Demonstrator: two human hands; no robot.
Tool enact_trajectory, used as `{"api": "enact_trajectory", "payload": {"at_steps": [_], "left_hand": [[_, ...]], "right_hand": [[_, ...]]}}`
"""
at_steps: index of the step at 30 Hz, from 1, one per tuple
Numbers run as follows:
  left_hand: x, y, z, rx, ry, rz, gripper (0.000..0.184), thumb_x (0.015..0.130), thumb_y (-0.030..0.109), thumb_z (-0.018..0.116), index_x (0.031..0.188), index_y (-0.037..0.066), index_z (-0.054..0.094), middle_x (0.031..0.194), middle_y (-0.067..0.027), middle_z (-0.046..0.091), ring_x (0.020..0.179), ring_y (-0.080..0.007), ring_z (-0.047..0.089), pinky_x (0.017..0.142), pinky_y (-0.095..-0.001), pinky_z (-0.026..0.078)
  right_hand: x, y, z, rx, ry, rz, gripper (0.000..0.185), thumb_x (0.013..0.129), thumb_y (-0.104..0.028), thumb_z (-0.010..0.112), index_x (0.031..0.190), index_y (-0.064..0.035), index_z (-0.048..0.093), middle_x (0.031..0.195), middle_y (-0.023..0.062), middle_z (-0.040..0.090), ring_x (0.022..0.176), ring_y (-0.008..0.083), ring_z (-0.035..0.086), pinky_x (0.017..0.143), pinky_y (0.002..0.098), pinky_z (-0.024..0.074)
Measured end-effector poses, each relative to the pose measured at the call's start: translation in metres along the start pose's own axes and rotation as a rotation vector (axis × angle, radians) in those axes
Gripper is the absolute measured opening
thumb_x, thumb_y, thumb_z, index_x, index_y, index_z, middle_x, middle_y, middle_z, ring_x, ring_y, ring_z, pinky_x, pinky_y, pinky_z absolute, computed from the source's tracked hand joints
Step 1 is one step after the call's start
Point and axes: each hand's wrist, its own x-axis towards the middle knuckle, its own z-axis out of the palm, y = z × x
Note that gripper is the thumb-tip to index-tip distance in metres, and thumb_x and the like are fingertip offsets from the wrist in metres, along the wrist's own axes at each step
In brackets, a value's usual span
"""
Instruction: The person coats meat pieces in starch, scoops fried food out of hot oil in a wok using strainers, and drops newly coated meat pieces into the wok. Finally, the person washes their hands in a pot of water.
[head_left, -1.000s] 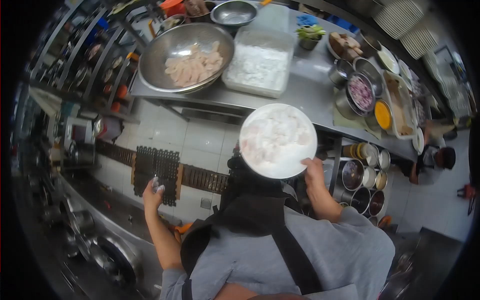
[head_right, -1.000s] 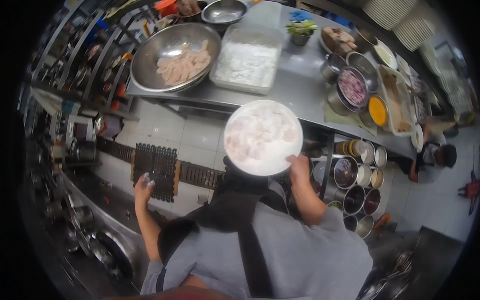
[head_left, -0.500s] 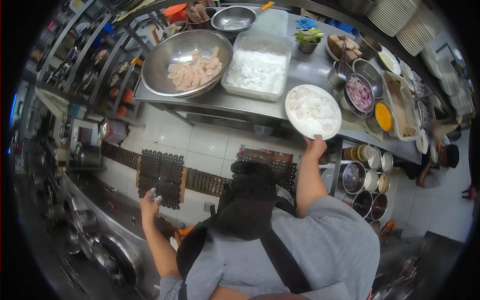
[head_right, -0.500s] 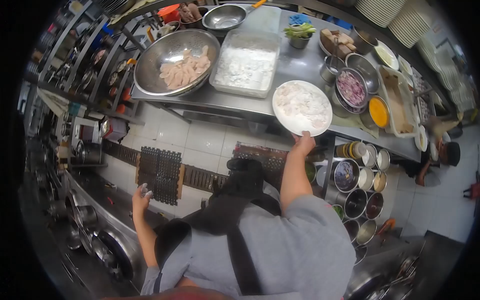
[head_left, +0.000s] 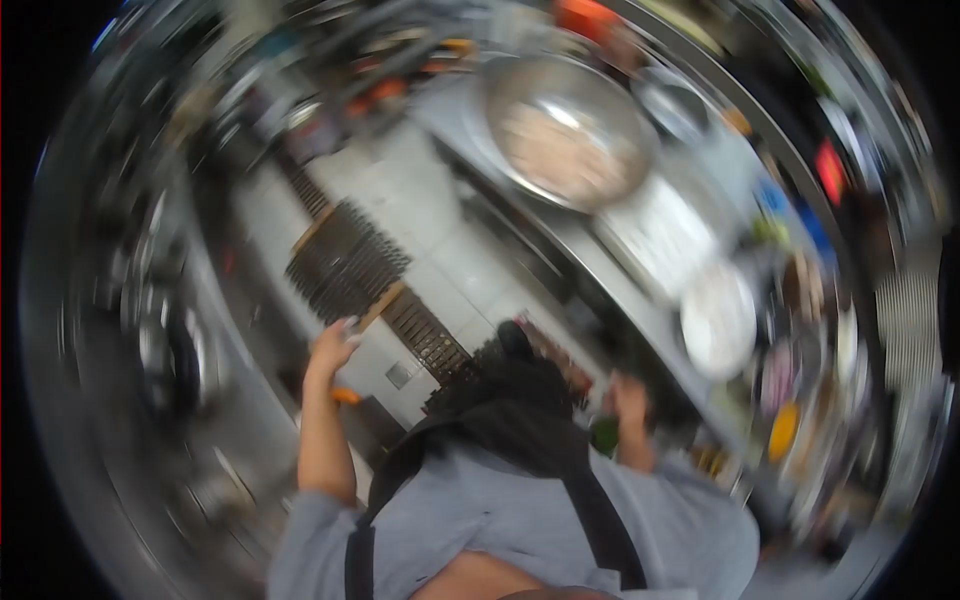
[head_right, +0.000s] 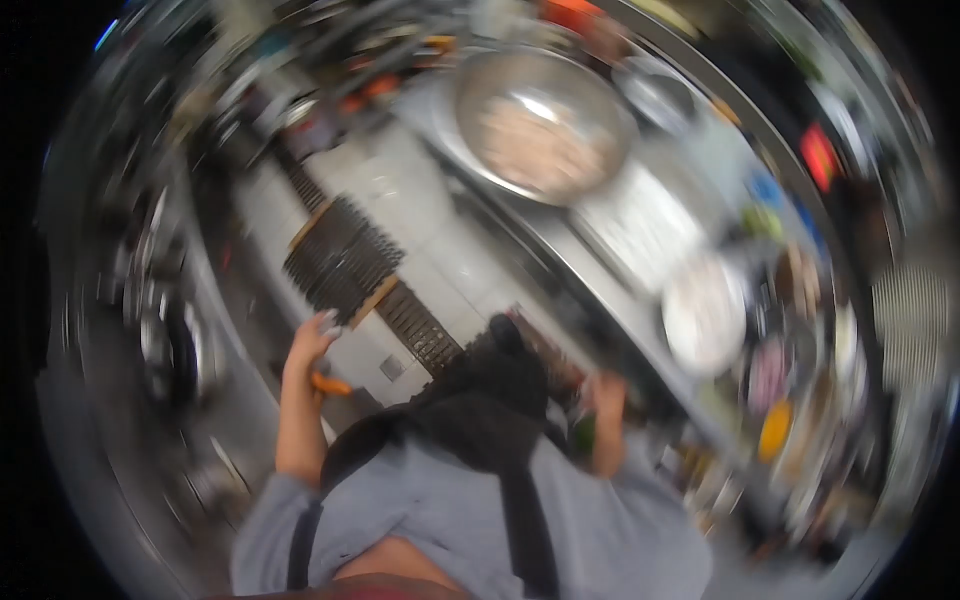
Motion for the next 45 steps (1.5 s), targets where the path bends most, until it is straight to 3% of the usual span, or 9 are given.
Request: {"api": "enact_trajectory", "payload": {"at_steps": [5, 9, 16, 18, 22, 24, 29, 42, 45], "left_hand": [[0.015, -0.072, 0.079, 0.102, -0.069, -0.381, 0.042, 0.071, 0.021, 0.063, 0.107, 0.001, 0.064, 0.113, -0.0237, 0.061, 0.101, -0.0342, 0.061, 0.087, -0.0406, 0.049], [-0.014, -0.097, 0.12, 0.086, -0.244, -0.5, 0.037, 0.068, 0.017, 0.06, 0.101, 0.0, 0.066, 0.105, -0.024, 0.064, 0.093, -0.0346, 0.064, 0.082, -0.0409, 0.051], [-0.087, -0.081, 0.103, -0.26, 0.094, -0.779, 0.037, 0.07, 0.019, 0.062, 0.102, 0.002, 0.065, 0.099, -0.0208, 0.065, 0.091, -0.0354, 0.064, 0.079, -0.0409, 0.052], [-0.088, -0.103, 0.127, -0.327, 0.284, -0.769, 0.035, 0.072, 0.022, 0.065, 0.102, 0.004, 0.063, 0.096, -0.0194, 0.065, 0.092, -0.0343, 0.063, 0.077, -0.0415, 0.051], [-0.161, -0.084, 0.087, -0.562, 0.459, -0.832, 0.036, 0.075, 0.021, 0.063, 0.108, 0.006, 0.062, 0.1, -0.0208, 0.064, 0.097, -0.0352, 0.062, 0.082, -0.042, 0.05], [-0.185, -0.073, 0.108, -0.57, 0.563, -0.902, 0.043, 0.076, 0.023, 0.065, 0.115, 0.008, 0.06, 0.106, -0.0213, 0.063, 0.101, -0.036, 0.06, 0.085, -0.0415, 0.049], [-0.261, -0.004, 0.131, -0.916, 0.735, -1.039, 0.052, 0.077, 0.028, 0.067, 0.125, 0.01, 0.057, 0.117, -0.0148, 0.063, 0.102, -0.0258, 0.063, 0.09, -0.0365, 0.049], [-0.319, 0.128, 0.259, -0.745, 0.794, -1.778, 0.054, 0.074, 0.019, 0.068, 0.124, 0.002, 0.055, 0.091, -0.0218, 0.066, 0.076, -0.0276, 0.066, 0.069, -0.0375, 0.051], [-0.285, 0.083, 0.143, -1.102, 1.137, -1.726, 0.052, 0.074, 0.013, 0.068, 0.123, 0.002, 0.055, 0.094, -0.0176, 0.067, 0.074, -0.0224, 0.065, 0.068, -0.0347, 0.051]], "right_hand": [[0.058, -0.164, 0.034, -0.292, -0.446, -0.036, 0.031, 0.082, -0.023, 0.064, 0.107, -0.0054, 0.063, 0.092, 0.0201, 0.066, 0.085, 0.0328, 0.065, 0.074, 0.0427, 0.0522], [0.161, -0.203, 0.104, -0.271, -0.395, -0.839, 0.027, 0.085, -0.021, 0.064, 0.102, 0.0008, 0.065, 0.084, 0.0146, 0.066, 0.067, 0.0209, 0.066, 0.056, 0.0313, 0.0517], [0.19, -0.35, 0.205, -0.452, -0.907, -0.508, 0.022, 0.087, -0.017, 0.059, 0.087, 0.0041, 0.065, 0.066, 0.0112, 0.064, 0.052, 0.0178, 0.058, 0.051, 0.0341, 0.0469], [0.249, -0.334, 0.262, -0.909, -0.759, -1.299, 0.029, 0.088, -0.023, 0.055, 0.091, 0.0038, 0.066, 0.069, 0.0144, 0.066, 0.056, 0.0251, 0.062, 0.058, 0.0398, 0.0486], [0.304, -0.357, 0.368, -1.403, -0.903, -1.57, 0.033, 0.088, -0.027, 0.053, 0.096, 0.0026, 0.066, 0.075, 0.0171, 0.067, 0.066, 0.0299, 0.065, 0.066, 0.043, 0.0498], [0.29, -0.382, 0.414, -1.456, -0.621, -2.529, 0.034, 0.088, -0.028, 0.052, 0.097, 0.002, 0.065, 0.078, 0.0184, 0.067, 0.069, 0.0288, 0.066, 0.066, 0.0428, 0.0502], [-0.011, -0.534, 0.447, -0.484, -1.494, -1.199, 0.029, 0.096, -0.021, 0.049, 0.088, 0.0018, 0.064, 0.071, 0.0109, 0.062, 0.06, 0.0146, 0.058, 0.054, 0.0292, 0.0469], [-0.23, -0.622, 0.479, -0.019, -2.203, -1.089, 0.024, 0.089, -0.009, 0.06, 0.111, -0.0009, 0.062, 0.094, 0.0117, 0.069, 0.073, 0.0193, 0.067, 0.068, 0.0289, 0.0546], [-0.136, -0.608, 0.559, -0.414, -1.761, -2.003, 0.028, 0.083, -0.015, 0.063, 0.109, -0.0044, 0.064, 0.096, 0.0171, 0.067, 0.082, 0.0346, 0.064, 0.077, 0.0385, 0.0514]]}}
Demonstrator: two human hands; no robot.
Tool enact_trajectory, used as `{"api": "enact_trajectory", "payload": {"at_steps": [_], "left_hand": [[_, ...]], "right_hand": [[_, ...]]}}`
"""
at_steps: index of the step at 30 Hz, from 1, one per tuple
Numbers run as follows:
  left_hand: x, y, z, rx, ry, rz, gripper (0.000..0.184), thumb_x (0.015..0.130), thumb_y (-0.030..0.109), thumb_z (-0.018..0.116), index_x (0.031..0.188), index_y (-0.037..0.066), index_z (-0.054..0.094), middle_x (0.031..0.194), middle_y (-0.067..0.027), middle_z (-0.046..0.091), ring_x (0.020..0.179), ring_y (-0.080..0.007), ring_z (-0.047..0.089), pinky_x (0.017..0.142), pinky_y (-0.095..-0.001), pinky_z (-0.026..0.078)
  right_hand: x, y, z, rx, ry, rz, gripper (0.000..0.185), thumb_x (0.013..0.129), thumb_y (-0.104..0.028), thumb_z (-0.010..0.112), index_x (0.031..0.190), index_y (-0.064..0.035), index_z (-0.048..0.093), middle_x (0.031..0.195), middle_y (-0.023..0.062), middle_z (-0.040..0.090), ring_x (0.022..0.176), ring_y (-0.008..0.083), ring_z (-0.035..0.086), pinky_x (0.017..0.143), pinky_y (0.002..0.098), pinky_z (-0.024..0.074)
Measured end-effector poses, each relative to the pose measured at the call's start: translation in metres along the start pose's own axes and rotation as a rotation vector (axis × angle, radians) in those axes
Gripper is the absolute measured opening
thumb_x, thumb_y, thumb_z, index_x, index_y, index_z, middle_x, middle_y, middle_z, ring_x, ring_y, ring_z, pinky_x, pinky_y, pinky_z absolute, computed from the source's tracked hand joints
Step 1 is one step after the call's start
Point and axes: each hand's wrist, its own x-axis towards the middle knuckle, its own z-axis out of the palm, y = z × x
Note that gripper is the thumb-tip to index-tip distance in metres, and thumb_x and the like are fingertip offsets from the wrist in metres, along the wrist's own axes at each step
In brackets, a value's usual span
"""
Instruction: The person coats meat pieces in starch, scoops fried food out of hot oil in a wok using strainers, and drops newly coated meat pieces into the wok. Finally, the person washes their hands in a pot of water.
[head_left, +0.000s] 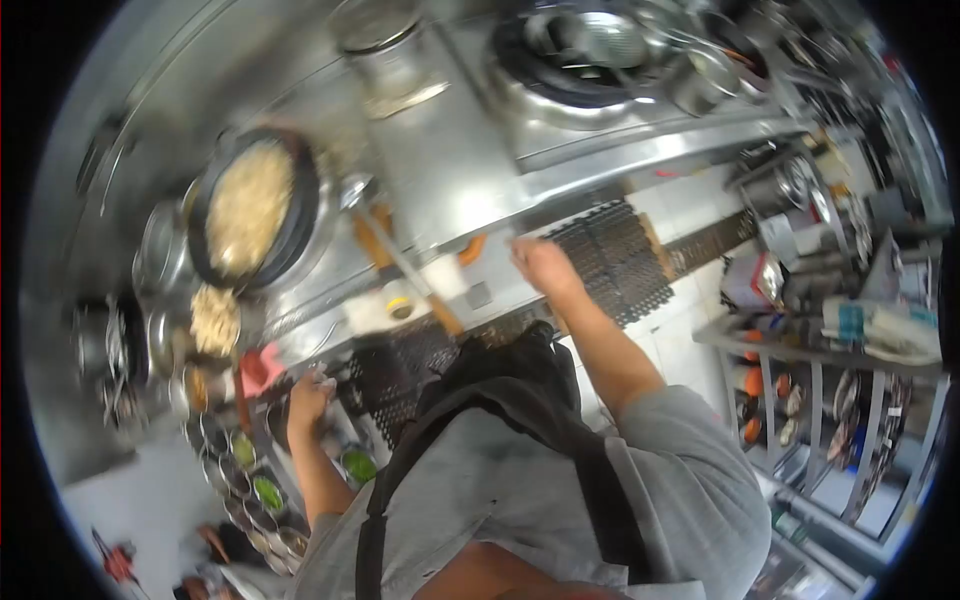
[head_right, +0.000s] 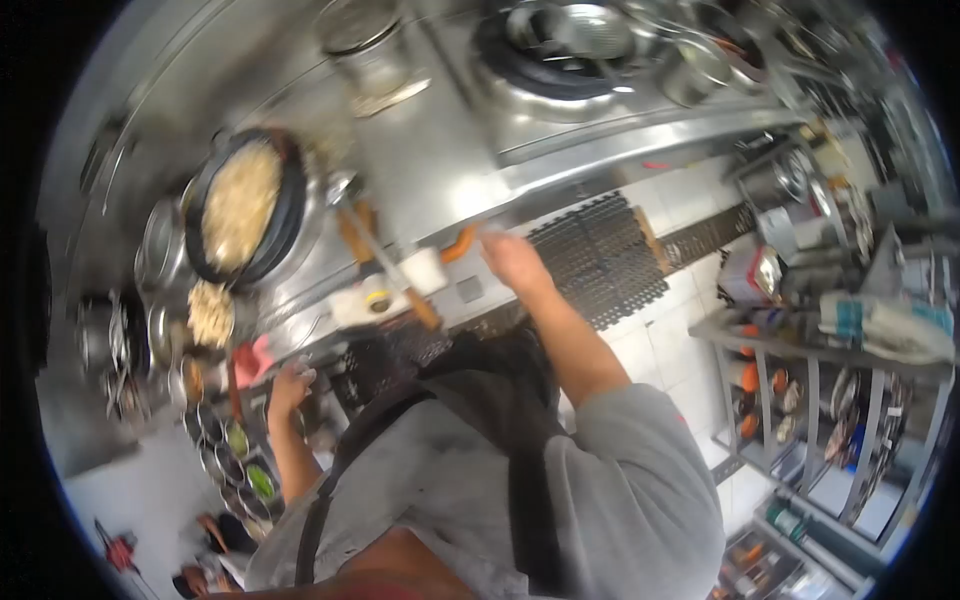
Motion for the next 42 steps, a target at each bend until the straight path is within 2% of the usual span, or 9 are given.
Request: {"api": "enact_trajectory", "payload": {"at_steps": [7, 9, 11, 12, 17, 29, 31, 37, 42], "left_hand": [[0.049, 0.269, 0.141, 0.206, -0.174, 0.575, 0.051, 0.076, 0.023, 0.069, 0.122, 0.007, 0.057, 0.107, -0.017, 0.066, 0.101, -0.0293, 0.063, 0.087, -0.036, 0.048], [0.066, 0.328, 0.211, 0.211, -0.316, 0.583, 0.051, 0.076, 0.024, 0.069, 0.123, 0.008, 0.057, 0.108, -0.0168, 0.065, 0.102, -0.0309, 0.062, 0.089, -0.0367, 0.047], [0.073, 0.385, 0.277, 0.32, -0.421, 0.543, 0.05, 0.077, 0.025, 0.068, 0.123, 0.008, 0.057, 0.11, -0.0165, 0.065, 0.102, -0.0312, 0.062, 0.09, -0.037, 0.047], [0.068, 0.417, 0.299, 0.314, -0.425, 0.551, 0.05, 0.077, 0.025, 0.068, 0.123, 0.008, 0.057, 0.11, -0.0165, 0.065, 0.102, -0.0312, 0.062, 0.09, -0.037, 0.047], [0.05, 0.547, 0.376, 0.271, -0.496, 0.802, 0.05, 0.077, 0.023, 0.069, 0.123, 0.01, 0.057, 0.109, -0.0167, 0.065, 0.1, -0.0306, 0.062, 0.088, -0.0363, 0.048], [0.12, 0.713, 0.41, 0.05, -0.359, 0.761, 0.046, 0.077, 0.017, 0.069, 0.121, 0.007, 0.059, 0.107, -0.0133, 0.067, 0.099, -0.0232, 0.063, 0.087, -0.0332, 0.048], [0.151, 0.731, 0.429, -0.104, -0.412, 0.759, 0.047, 0.078, 0.016, 0.069, 0.122, 0.003, 0.056, 0.107, -0.013, 0.066, 0.099, -0.0236, 0.062, 0.088, -0.0335, 0.048], [0.182, 0.845, 0.453, 0.003, -0.326, 0.866, 0.047, 0.078, 0.02, 0.07, 0.121, 0.003, 0.057, 0.106, -0.0173, 0.065, 0.096, -0.0271, 0.064, 0.085, -0.035, 0.049], [0.224, 0.894, 0.466, -0.064, -0.226, 0.848, 0.046, 0.078, 0.019, 0.07, 0.121, 0.006, 0.058, 0.106, -0.0179, 0.065, 0.093, -0.0265, 0.065, 0.079, -0.0344, 0.051]], "right_hand": [[-0.145, 0.163, -0.154, 0.378, 0.351, 0.743, 0.027, 0.083, -0.021, 0.06, 0.101, -0.0029, 0.066, 0.089, 0.0215, 0.066, 0.088, 0.0363, 0.063, 0.078, 0.041, 0.0493], [-0.219, 0.281, -0.144, 0.127, 0.545, 0.714, 0.029, 0.083, -0.019, 0.064, 0.103, 0.0006, 0.066, 0.08, 0.0163, 0.068, 0.065, 0.0216, 0.066, 0.06, 0.0318, 0.0518], [-0.307, 0.371, -0.141, -0.097, 0.362, 0.923, 0.028, 0.084, -0.019, 0.061, 0.101, 0.003, 0.065, 0.074, 0.0155, 0.066, 0.054, 0.0195, 0.065, 0.053, 0.0313, 0.0528], [-0.317, 0.342, -0.183, 0.274, 0.404, 1.147, 0.027, 0.084, -0.018, 0.06, 0.1, 0.0041, 0.063, 0.072, 0.0145, 0.065, 0.054, 0.0212, 0.066, 0.048, 0.0305, 0.0529], [-0.365, 0.377, -0.244, 0.445, 0.509, 1.311, 0.029, 0.081, -0.017, 0.06, 0.1, 0.0052, 0.065, 0.07, 0.0173, 0.067, 0.055, 0.021, 0.067, 0.051, 0.0303, 0.0531], [-0.122, 0.507, -0.344, 0.368, 0.334, 1.073, 0.03, 0.083, -0.021, 0.06, 0.101, 0.0014, 0.067, 0.076, 0.0132, 0.069, 0.059, 0.0178, 0.067, 0.053, 0.0302, 0.0523], [-0.084, 0.555, -0.361, 0.149, 0.329, 0.817, 0.03, 0.085, -0.022, 0.06, 0.102, 0.0018, 0.066, 0.073, 0.0122, 0.068, 0.06, 0.0161, 0.067, 0.054, 0.03, 0.0519], [0.107, 0.513, -0.516, 0.586, 0.487, 0.725, 0.03, 0.089, -0.015, 0.059, 0.108, 0.0072, 0.061, 0.088, 0.013, 0.066, 0.065, 0.0174, 0.064, 0.053, 0.0282, 0.0531], [0.301, 0.554, -0.583, 0.409, 0.411, 0.364, 0.032, 0.086, -0.019, 0.061, 0.108, 0.0035, 0.063, 0.087, 0.0131, 0.069, 0.076, 0.0186, 0.066, 0.066, 0.0315, 0.0515]]}}
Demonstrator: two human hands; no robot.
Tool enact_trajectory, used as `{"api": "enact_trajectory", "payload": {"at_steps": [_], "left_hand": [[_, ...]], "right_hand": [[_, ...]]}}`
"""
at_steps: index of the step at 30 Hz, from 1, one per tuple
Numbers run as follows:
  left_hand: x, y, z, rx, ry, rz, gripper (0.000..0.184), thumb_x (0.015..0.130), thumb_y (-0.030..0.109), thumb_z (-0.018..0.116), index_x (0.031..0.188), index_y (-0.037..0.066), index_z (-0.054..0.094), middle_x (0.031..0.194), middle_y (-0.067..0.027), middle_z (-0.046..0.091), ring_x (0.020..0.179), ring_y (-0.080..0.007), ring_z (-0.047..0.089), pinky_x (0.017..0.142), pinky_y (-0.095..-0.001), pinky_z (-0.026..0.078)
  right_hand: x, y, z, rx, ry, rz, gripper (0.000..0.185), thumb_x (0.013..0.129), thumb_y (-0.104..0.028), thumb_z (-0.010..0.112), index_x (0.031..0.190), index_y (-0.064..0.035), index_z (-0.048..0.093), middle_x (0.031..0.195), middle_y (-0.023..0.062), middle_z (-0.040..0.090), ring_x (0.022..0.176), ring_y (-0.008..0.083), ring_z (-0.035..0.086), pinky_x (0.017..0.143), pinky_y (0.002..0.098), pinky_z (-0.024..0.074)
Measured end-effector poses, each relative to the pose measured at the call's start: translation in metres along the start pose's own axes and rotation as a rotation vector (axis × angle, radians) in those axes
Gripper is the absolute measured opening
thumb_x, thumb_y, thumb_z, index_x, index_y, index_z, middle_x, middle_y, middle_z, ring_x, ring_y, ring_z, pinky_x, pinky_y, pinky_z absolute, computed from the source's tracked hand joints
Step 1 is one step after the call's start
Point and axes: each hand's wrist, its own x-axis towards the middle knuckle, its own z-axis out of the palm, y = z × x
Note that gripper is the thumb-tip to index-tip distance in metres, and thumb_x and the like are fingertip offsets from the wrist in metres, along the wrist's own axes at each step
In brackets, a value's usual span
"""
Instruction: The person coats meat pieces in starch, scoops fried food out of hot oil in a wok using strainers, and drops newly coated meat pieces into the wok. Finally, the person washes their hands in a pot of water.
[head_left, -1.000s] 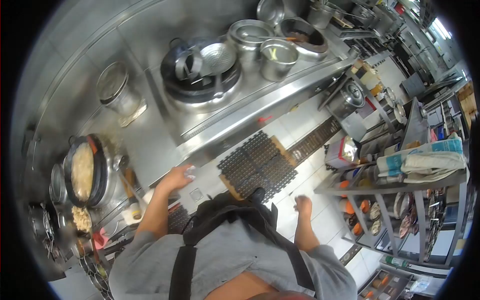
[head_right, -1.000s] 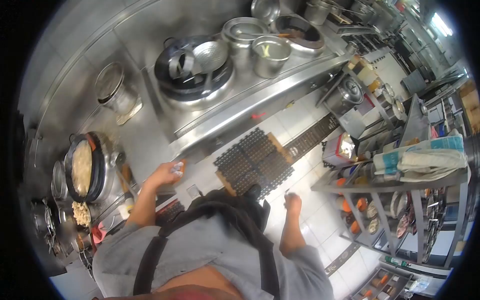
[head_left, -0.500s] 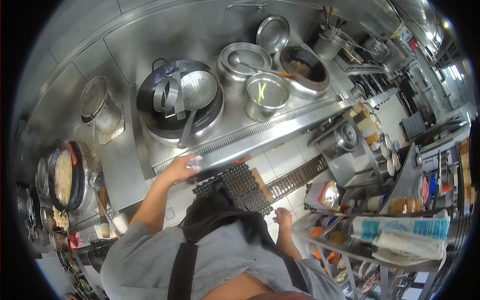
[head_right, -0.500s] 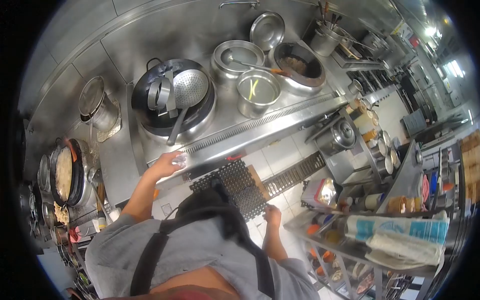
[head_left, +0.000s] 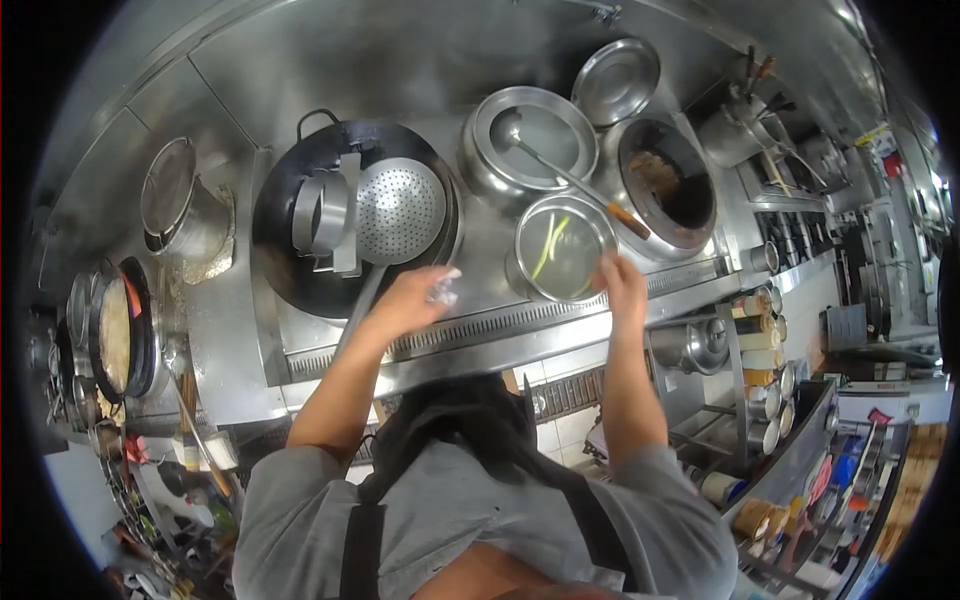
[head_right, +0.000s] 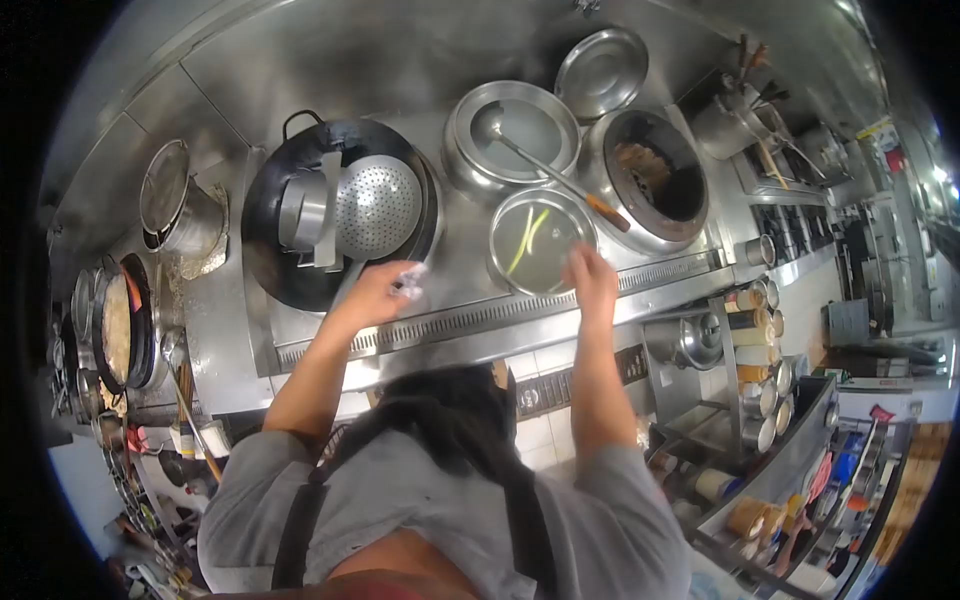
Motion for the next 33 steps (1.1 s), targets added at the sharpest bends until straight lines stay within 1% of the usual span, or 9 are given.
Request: {"api": "enact_trajectory", "payload": {"at_steps": [8, 9, 12, 20, 24, 26, 28, 31, 33], "left_hand": [[0.053, -0.007, -0.002, -0.09, 0.186, -0.4, 0.044, 0.08, 0.01, 0.068, 0.122, 0.004, 0.058, 0.108, -0.014, 0.066, 0.098, -0.0216, 0.064, 0.081, -0.033, 0.052], [0.062, -0.012, 0.001, -0.092, 0.187, -0.429, 0.044, 0.08, 0.01, 0.068, 0.122, 0.004, 0.058, 0.108, -0.014, 0.066, 0.098, -0.0216, 0.064, 0.081, -0.033, 0.052], [0.088, -0.013, 0.009, -0.092, 0.171, -0.468, 0.044, 0.079, 0.013, 0.069, 0.121, 0.008, 0.059, 0.109, -0.0194, 0.065, 0.093, -0.0271, 0.066, 0.08, -0.0337, 0.052], [0.224, -0.043, 0.016, -0.027, 0.224, -0.511, 0.043, 0.079, 0.02, 0.067, 0.119, 0.006, 0.059, 0.111, -0.0165, 0.065, 0.102, -0.0273, 0.063, 0.087, -0.0346, 0.048], [0.312, -0.1, -0.007, -0.135, 0.437, -0.515, 0.039, 0.079, 0.016, 0.067, 0.116, 0.005, 0.06, 0.104, -0.0124, 0.066, 0.094, -0.0235, 0.062, 0.082, -0.0354, 0.049], [0.351, -0.128, -0.023, -0.509, 0.491, -0.627, 0.029, 0.077, 0.017, 0.066, 0.102, 0.003, 0.065, 0.094, -0.0126, 0.067, 0.086, -0.0255, 0.064, 0.073, -0.0359, 0.052], [0.393, -0.152, -0.032, -0.595, 0.54, -0.656, 0.025, 0.077, 0.017, 0.065, 0.097, 0.002, 0.065, 0.087, -0.0111, 0.065, 0.079, -0.0234, 0.062, 0.067, -0.0356, 0.051], [0.444, -0.205, -0.033, -0.696, 0.59, -0.594, 0.018, 0.079, 0.018, 0.063, 0.086, 0.001, 0.064, 0.076, -0.0091, 0.062, 0.067, -0.0206, 0.058, 0.055, -0.0358, 0.047], [0.464, -0.201, -0.036, -0.705, 0.587, -0.49, 0.018, 0.081, 0.019, 0.062, 0.082, 0.001, 0.064, 0.071, -0.0085, 0.06, 0.062, -0.0199, 0.056, 0.05, -0.0363, 0.044]], "right_hand": [[0.294, 0.05, 0.09, -0.574, -0.04, -0.676, 0.018, 0.083, -0.014, 0.055, 0.09, -0.001, 0.066, 0.091, 0.0194, 0.066, 0.089, 0.0347, 0.064, 0.075, 0.043, 0.0522], [0.323, 0.056, 0.079, -0.771, -0.236, -0.26, 0.022, 0.082, -0.012, 0.05, 0.089, -0.0015, 0.067, 0.09, 0.0216, 0.066, 0.087, 0.0354, 0.064, 0.076, 0.0439, 0.0525], [0.378, 0.115, 0.081, -1.087, -0.204, -0.36, 0.023, 0.083, -0.014, 0.05, 0.078, -0.0022, 0.069, 0.085, 0.0221, 0.066, 0.085, 0.037, 0.064, 0.079, 0.0455, 0.0508], [0.311, 0.034, 0.185, -0.736, -0.819, -0.437, 0.022, 0.082, -0.019, 0.053, 0.089, -0.0057, 0.068, 0.091, 0.0216, 0.065, 0.089, 0.0386, 0.062, 0.081, 0.0456, 0.0486], [0.348, 0.111, 0.261, -0.91, -0.611, -0.467, 0.025, 0.08, -0.017, 0.057, 0.093, 0.0028, 0.065, 0.089, 0.0229, 0.066, 0.082, 0.0352, 0.065, 0.074, 0.039, 0.0525], [0.358, 0.091, 0.286, -0.13, -0.386, 0.343, 0.022, 0.082, -0.012, 0.057, 0.092, 0.0069, 0.062, 0.087, 0.02, 0.066, 0.081, 0.0283, 0.066, 0.072, 0.0354, 0.0547], [0.349, 0.035, 0.306, 0.78, -0.246, 0.431, 0.021, 0.084, -0.01, 0.057, 0.097, 0.0063, 0.062, 0.086, 0.0161, 0.065, 0.081, 0.0215, 0.065, 0.069, 0.031, 0.0551], [0.346, -0.032, 0.303, 0.822, -0.478, 0.172, 0.025, 0.086, -0.013, 0.057, 0.103, 0.0049, 0.063, 0.089, 0.0149, 0.066, 0.08, 0.0211, 0.065, 0.068, 0.031, 0.0547], [0.353, -0.033, 0.291, 0.108, -0.324, -0.138, 0.029, 0.087, -0.016, 0.058, 0.109, 0.0007, 0.064, 0.091, 0.0131, 0.068, 0.081, 0.0196, 0.066, 0.07, 0.0301, 0.0536]]}}
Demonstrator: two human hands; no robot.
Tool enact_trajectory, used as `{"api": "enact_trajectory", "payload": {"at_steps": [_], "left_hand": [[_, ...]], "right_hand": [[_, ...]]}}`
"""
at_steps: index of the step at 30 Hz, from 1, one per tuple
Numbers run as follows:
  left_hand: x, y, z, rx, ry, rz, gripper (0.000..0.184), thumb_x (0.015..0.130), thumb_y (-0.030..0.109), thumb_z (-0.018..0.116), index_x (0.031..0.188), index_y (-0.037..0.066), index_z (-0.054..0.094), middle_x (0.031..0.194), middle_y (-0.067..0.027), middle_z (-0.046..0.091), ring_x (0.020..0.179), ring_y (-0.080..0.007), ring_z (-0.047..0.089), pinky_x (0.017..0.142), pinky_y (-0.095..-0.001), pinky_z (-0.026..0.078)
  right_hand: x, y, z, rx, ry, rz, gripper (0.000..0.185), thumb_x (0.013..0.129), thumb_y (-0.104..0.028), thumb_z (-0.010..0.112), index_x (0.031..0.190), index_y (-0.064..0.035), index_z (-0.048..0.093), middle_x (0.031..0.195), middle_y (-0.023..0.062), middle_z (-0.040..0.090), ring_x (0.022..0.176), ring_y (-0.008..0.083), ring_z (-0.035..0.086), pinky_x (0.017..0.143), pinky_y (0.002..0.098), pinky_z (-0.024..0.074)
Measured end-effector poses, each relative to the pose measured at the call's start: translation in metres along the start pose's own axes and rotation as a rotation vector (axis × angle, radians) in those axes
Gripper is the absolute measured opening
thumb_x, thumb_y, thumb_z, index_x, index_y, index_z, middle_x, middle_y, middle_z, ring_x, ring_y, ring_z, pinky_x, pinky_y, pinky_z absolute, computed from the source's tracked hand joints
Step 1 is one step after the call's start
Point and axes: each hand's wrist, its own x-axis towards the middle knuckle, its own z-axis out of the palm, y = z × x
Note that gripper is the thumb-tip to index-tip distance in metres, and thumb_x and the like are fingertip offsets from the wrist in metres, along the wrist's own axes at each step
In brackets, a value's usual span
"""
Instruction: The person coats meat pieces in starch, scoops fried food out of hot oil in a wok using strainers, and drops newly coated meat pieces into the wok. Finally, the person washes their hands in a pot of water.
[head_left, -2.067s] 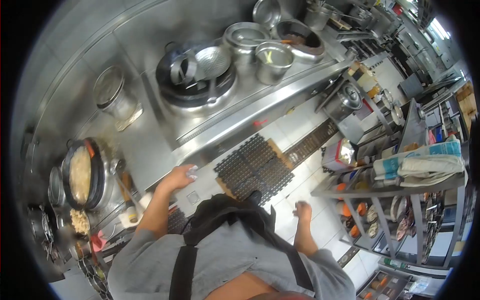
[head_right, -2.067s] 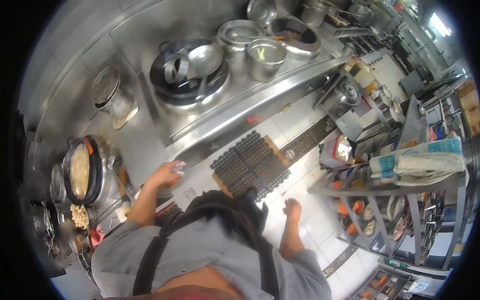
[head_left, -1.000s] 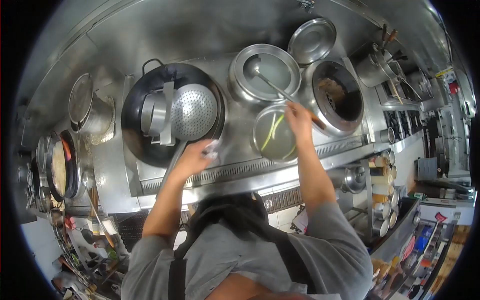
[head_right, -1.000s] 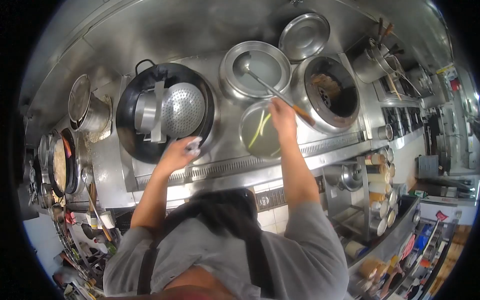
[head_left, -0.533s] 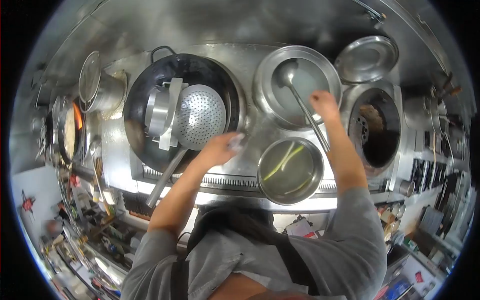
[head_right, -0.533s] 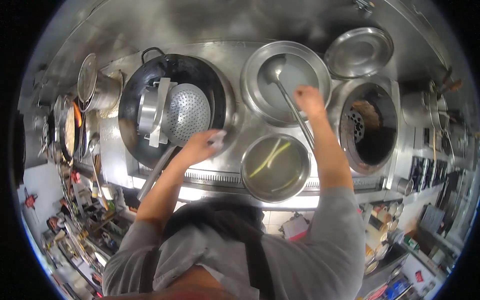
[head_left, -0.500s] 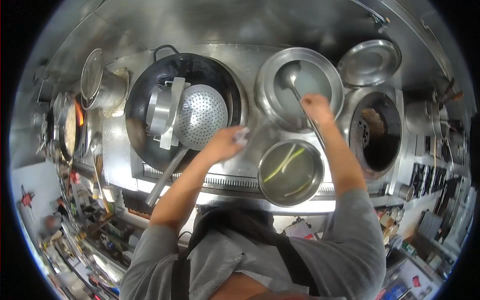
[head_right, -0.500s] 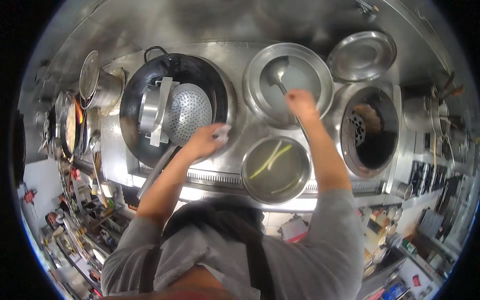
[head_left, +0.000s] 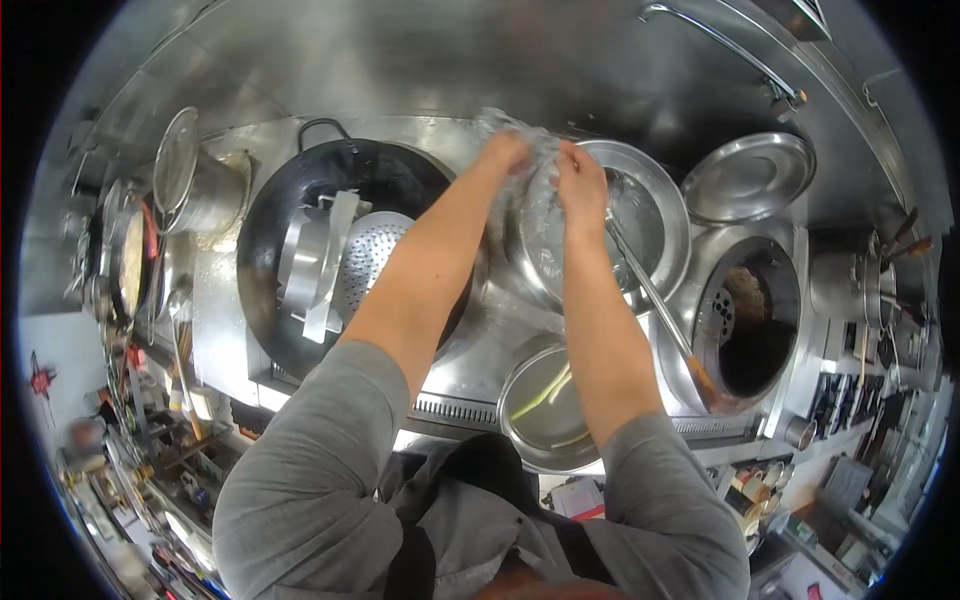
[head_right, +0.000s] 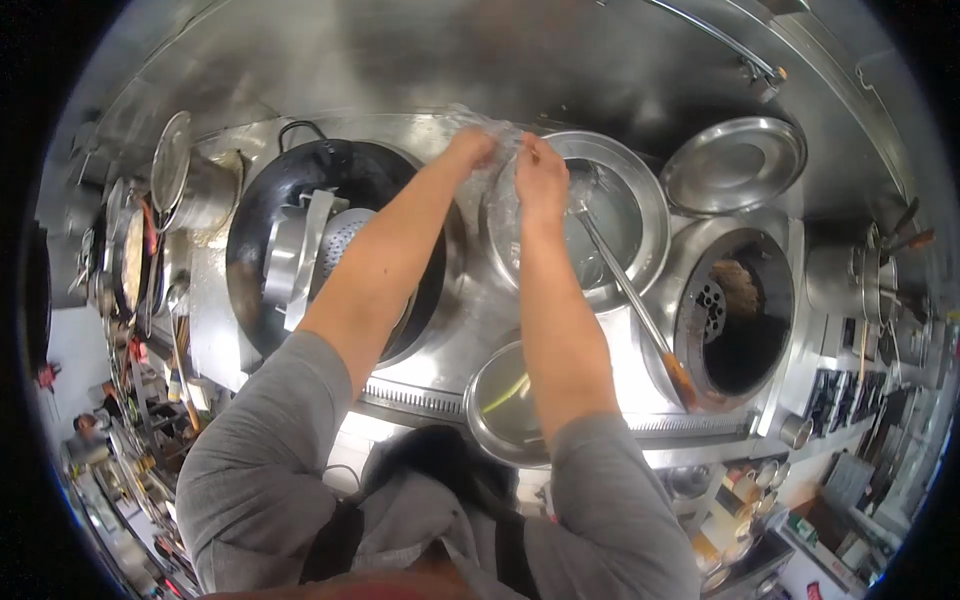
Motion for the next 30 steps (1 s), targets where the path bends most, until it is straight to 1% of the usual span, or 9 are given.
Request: {"api": "enact_trajectory", "payload": {"at_steps": [3, 6, 10, 13, 15, 18, 22, 27, 30], "left_hand": [[0.007, 0.038, 0.005, -0.006, -0.053, -0.249, 0.02, 0.088, 0.021, 0.058, 0.076, 0.004, 0.06, 0.068, -0.0037, 0.054, 0.055, -0.0143, 0.05, 0.046, -0.03, 0.039], [0.013, 0.04, -0.003, 0.171, -0.026, -0.264, 0.02, 0.089, 0.022, 0.056, 0.076, 0.006, 0.057, 0.069, -0.0041, 0.052, 0.059, -0.0134, 0.051, 0.047, -0.0286, 0.038], [-0.002, 0.036, 0.003, 0.009, 0.032, -0.188, 0.013, 0.09, 0.019, 0.052, 0.088, 0.007, 0.057, 0.073, -0.0066, 0.055, 0.061, -0.0159, 0.053, 0.048, -0.0322, 0.04], [-0.006, 0.034, 0.005, -0.219, -0.081, -0.202, 0.012, 0.09, 0.017, 0.051, 0.09, 0.006, 0.057, 0.074, -0.0066, 0.055, 0.06, -0.0161, 0.051, 0.049, -0.0325, 0.04], [-0.003, 0.049, 0.008, -0.318, -0.205, -0.208, 0.012, 0.09, 0.015, 0.052, 0.085, 0.006, 0.056, 0.076, -0.0048, 0.054, 0.063, -0.0139, 0.049, 0.051, -0.0295, 0.038], [0.011, 0.058, 0.001, -0.066, -0.144, -0.194, 0.013, 0.09, 0.017, 0.054, 0.085, 0.005, 0.055, 0.075, -0.0038, 0.053, 0.058, -0.0142, 0.048, 0.052, -0.0286, 0.039], [0.025, 0.024, -0.018, -0.045, -0.094, -0.17, 0.021, 0.09, 0.023, 0.057, 0.077, 0.007, 0.053, 0.068, -0.0026, 0.048, 0.055, -0.0153, 0.047, 0.055, -0.0283, 0.04], [-0.017, 0.036, -0.008, -0.479, -0.051, -0.317, 0.025, 0.092, 0.026, 0.056, 0.075, 0.008, 0.051, 0.067, -0.0033, 0.047, 0.058, -0.0167, 0.049, 0.053, -0.0277, 0.04], [-0.004, 0.031, 0.0, -0.522, -0.095, -0.343, 0.025, 0.092, 0.027, 0.056, 0.079, 0.006, 0.05, 0.072, -0.0047, 0.05, 0.062, -0.0188, 0.052, 0.054, -0.0302, 0.042]], "right_hand": [[-0.042, 0.027, -0.038, -0.51, -0.064, -0.16, 0.026, 0.086, -0.02, 0.058, 0.103, -0.0019, 0.067, 0.087, 0.0125, 0.069, 0.076, 0.0202, 0.066, 0.068, 0.0294, 0.0518], [-0.055, 0.102, -0.055, -0.605, -0.083, 0.125, 0.023, 0.081, -0.018, 0.06, 0.094, -0.0006, 0.067, 0.092, 0.0198, 0.067, 0.085, 0.0321, 0.065, 0.076, 0.0393, 0.0512], [-0.006, 0.095, -0.002, 0.688, 0.18, 0.486, 0.023, 0.077, -0.012, 0.065, 0.097, -0.0005, 0.065, 0.093, 0.017, 0.066, 0.08, 0.0248, 0.066, 0.071, 0.0322, 0.0537], [0.015, 0.002, 0.019, 0.817, -0.018, 0.306, 0.025, 0.081, -0.015, 0.061, 0.102, -0.0011, 0.064, 0.098, 0.0174, 0.066, 0.08, 0.0276, 0.065, 0.074, 0.0341, 0.0523], [0.024, -0.01, 0.017, -0.086, 0.02, 0.004, 0.026, 0.083, -0.017, 0.057, 0.102, -0.0006, 0.065, 0.098, 0.0191, 0.066, 0.085, 0.032, 0.064, 0.08, 0.0384, 0.0504], [-0.01, 0.015, -0.024, -0.588, -0.07, 0.004, 0.029, 0.084, -0.022, 0.056, 0.101, -0.0011, 0.066, 0.097, 0.0208, 0.066, 0.091, 0.0363, 0.063, 0.083, 0.0422, 0.0481], [-0.036, 0.141, -0.047, -0.676, 0.047, 0.415, 0.028, 0.078, -0.024, 0.059, 0.093, -0.0005, 0.066, 0.091, 0.0172, 0.068, 0.089, 0.0328, 0.064, 0.079, 0.0409, 0.0504], [-0.003, 0.122, 0.001, 0.736, 0.35, 0.546, 0.035, 0.085, -0.007, 0.053, 0.116, 0.0079, 0.053, 0.099, 0.0192, 0.062, 0.089, 0.0321, 0.062, 0.082, 0.0396, 0.0514], [-0.025, 0.044, 0.011, 0.786, 0.288, 0.402, 0.037, 0.087, -0.006, 0.053, 0.12, 0.0113, 0.049, 0.105, 0.0196, 0.059, 0.093, 0.0307, 0.061, 0.084, 0.0387, 0.0515]]}}
